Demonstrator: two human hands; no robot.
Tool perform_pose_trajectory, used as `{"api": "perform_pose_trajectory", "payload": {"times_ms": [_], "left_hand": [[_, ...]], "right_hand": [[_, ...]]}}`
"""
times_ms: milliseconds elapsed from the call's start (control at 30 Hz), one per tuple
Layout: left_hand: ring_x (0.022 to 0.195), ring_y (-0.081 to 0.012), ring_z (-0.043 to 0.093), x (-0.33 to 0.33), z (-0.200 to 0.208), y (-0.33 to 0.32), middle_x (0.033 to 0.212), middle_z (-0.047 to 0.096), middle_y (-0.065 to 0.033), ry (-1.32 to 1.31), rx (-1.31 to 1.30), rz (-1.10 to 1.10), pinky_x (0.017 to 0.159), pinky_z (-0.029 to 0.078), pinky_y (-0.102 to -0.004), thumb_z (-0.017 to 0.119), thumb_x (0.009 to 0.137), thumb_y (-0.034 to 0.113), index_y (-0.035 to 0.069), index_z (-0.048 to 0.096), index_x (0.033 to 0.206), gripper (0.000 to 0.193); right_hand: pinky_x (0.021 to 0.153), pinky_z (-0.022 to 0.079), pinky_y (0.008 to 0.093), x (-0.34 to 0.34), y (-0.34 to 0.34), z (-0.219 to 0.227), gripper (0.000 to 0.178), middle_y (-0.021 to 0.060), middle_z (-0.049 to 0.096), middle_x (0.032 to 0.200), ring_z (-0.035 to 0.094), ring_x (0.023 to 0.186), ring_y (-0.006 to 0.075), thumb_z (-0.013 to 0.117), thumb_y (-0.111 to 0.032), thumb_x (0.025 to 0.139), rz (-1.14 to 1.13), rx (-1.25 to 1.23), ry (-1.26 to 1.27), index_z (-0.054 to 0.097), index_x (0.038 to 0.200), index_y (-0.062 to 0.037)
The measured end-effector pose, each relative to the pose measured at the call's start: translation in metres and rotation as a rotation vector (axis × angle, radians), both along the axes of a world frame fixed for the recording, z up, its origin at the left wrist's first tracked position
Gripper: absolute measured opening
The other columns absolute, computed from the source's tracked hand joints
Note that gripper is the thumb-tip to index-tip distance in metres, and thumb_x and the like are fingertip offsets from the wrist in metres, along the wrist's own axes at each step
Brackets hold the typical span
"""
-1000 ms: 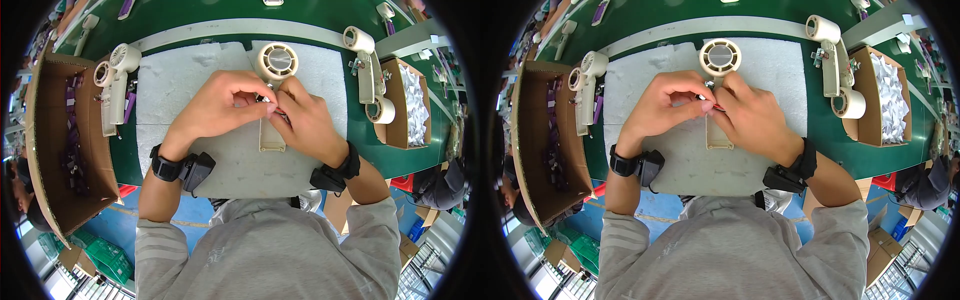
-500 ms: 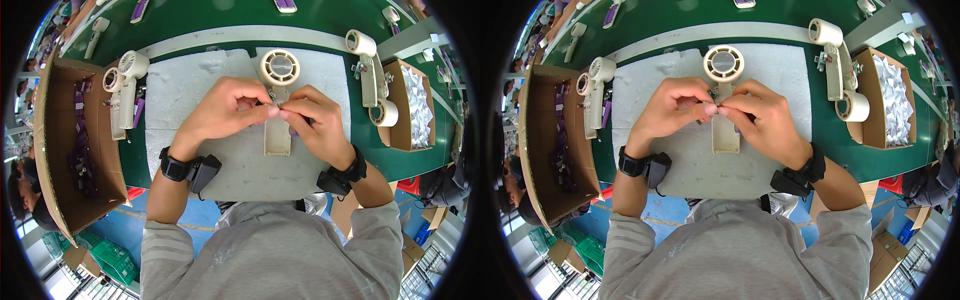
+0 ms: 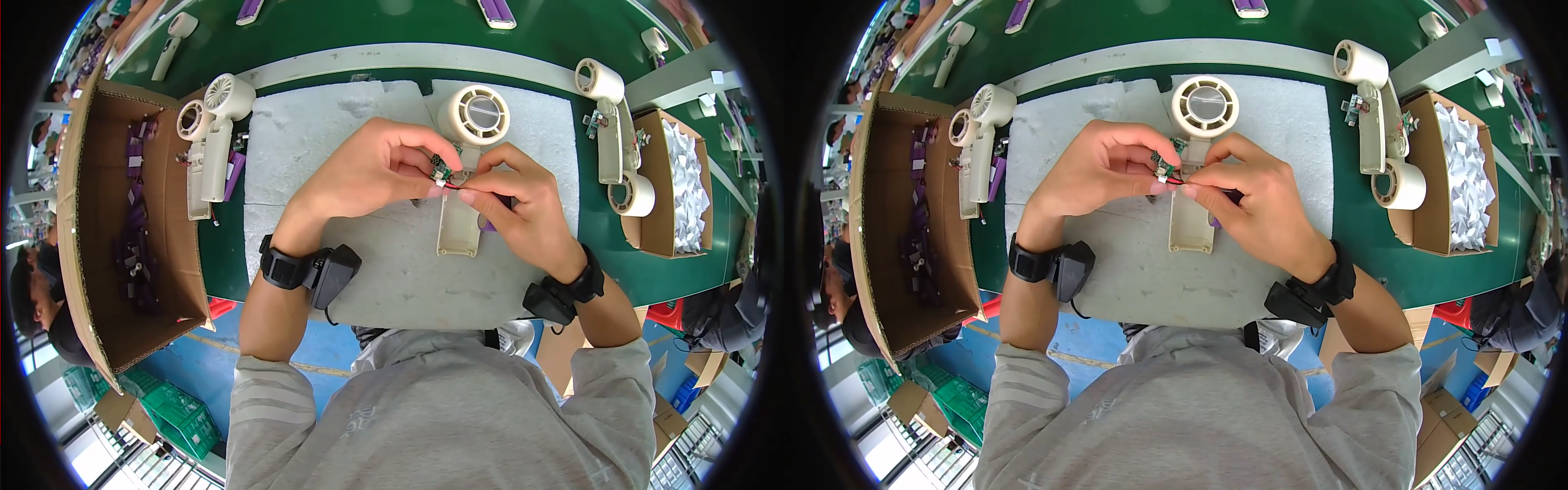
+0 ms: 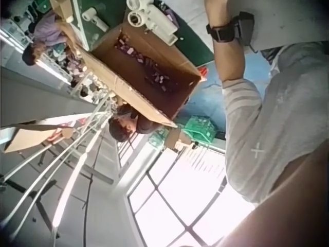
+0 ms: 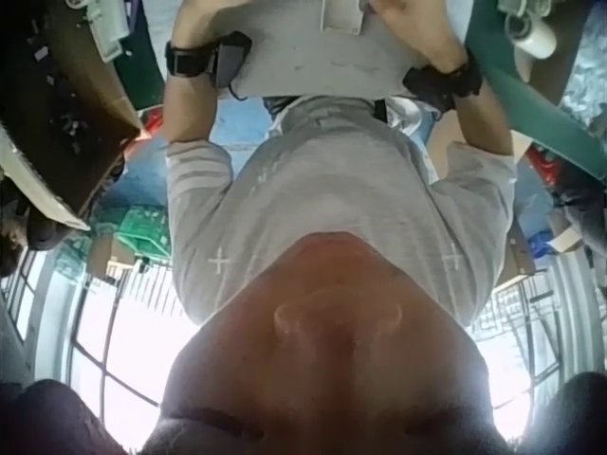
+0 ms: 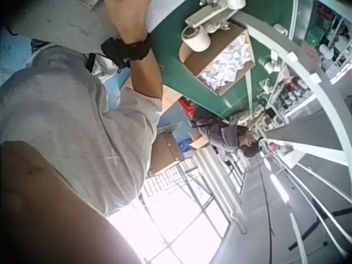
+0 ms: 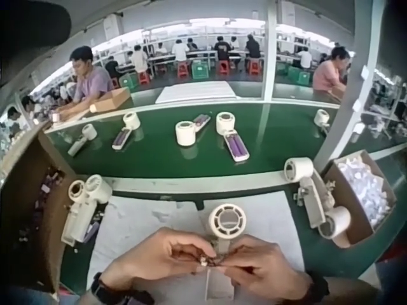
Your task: Assembling electronic devices by inserting circuit boards and batteries into plastic casings.
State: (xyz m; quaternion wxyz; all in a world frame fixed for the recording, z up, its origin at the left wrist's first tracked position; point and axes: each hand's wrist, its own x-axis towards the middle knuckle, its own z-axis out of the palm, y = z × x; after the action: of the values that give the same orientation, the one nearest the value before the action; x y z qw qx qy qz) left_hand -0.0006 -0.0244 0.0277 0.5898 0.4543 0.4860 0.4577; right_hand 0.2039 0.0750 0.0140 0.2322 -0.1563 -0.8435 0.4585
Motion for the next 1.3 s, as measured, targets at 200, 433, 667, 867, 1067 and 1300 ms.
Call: {"api": "perform_pose_trajectory", "payload": {"times_ms": [200, 433, 667, 867, 1067, 1300], "left_hand": [[0.083, -0.0092, 0.064, 0.0, 0.005, 0.001, 0.094, 0.067, -0.0049, 0.015, -0.006, -0.007, 0.074, 0.053, -0.0229, 0.068, 0.08, -0.008, 0.002, 0.065, 0.108, 0.029], [0.082, -0.0089, 0.064, 0.0, 0.001, 0.001, 0.095, 0.067, -0.0039, 0.001, 0.027, 0.014, 0.073, 0.053, -0.0223, 0.069, 0.08, -0.008, 0.002, 0.063, 0.108, 0.031], [0.081, -0.0089, 0.064, 0.006, 0.001, 0.001, 0.085, 0.066, -0.002, 0.039, 0.036, 0.119, 0.071, 0.052, -0.0221, 0.071, 0.078, -0.008, 0.002, 0.063, 0.103, 0.028], [0.079, -0.0086, 0.064, 0.007, -0.001, 0.0, 0.083, 0.065, -0.0012, 0.12, 0.105, 0.114, 0.071, 0.051, -0.0231, 0.071, 0.077, -0.008, 0.002, 0.062, 0.101, 0.028], [0.08, -0.0083, 0.063, 0.011, -0.004, 0.001, 0.084, 0.065, -0.0017, 0.168, 0.126, 0.105, 0.072, 0.051, -0.0238, 0.07, 0.076, -0.008, 0.002, 0.062, 0.1, 0.027], [0.079, -0.0098, 0.062, 0.013, -0.001, 0.001, 0.087, 0.065, -0.0036, 0.132, 0.096, 0.15, 0.074, 0.052, -0.0263, 0.067, 0.077, -0.008, 0.002, 0.064, 0.108, 0.033]], "right_hand": [[0.055, 0.041, 0.0265, 0.0, 0.001, -0.001, 0.007, 0.0063, 0.058, 0.085, 0.054, 0.065, 0.0139, 0.072, -0.003, 0.08, -0.008, 0.018, 0.007, 0.07, 0.086, 0.0001], [0.055, 0.04, 0.0261, 0.001, 0.003, -0.001, 0.005, 0.0061, 0.058, 0.084, 0.054, 0.065, 0.0135, 0.07, 0.0, 0.08, -0.009, -0.014, -0.006, 0.069, 0.085, 0.0015], [0.055, 0.04, 0.0258, 0.0, 0.003, -0.002, 0.006, 0.0065, 0.059, 0.084, 0.055, 0.065, 0.0135, 0.07, 0.0, 0.079, -0.012, -0.043, 0.013, 0.068, 0.085, 0.0022], [0.055, 0.041, 0.0252, 0.001, 0.003, -0.002, 0.005, 0.0066, 0.06, 0.085, 0.056, 0.065, 0.0136, 0.07, 0.001, 0.079, -0.008, -0.05, 0.016, 0.068, 0.084, 0.0028], [0.056, 0.042, 0.0251, 0.003, 0.003, -0.001, 0.004, 0.0071, 0.061, 0.086, 0.056, 0.066, 0.0138, 0.069, 0.001, 0.08, -0.012, -0.083, 0.02, 0.068, 0.083, 0.0028], [0.055, 0.046, 0.0247, 0.0, 0.002, -0.003, 0.004, 0.0084, 0.062, 0.088, 0.06, 0.064, 0.0128, 0.069, 0.001, 0.081, -0.008, 0.047, 0.072, 0.067, 0.084, 0.0032]]}}
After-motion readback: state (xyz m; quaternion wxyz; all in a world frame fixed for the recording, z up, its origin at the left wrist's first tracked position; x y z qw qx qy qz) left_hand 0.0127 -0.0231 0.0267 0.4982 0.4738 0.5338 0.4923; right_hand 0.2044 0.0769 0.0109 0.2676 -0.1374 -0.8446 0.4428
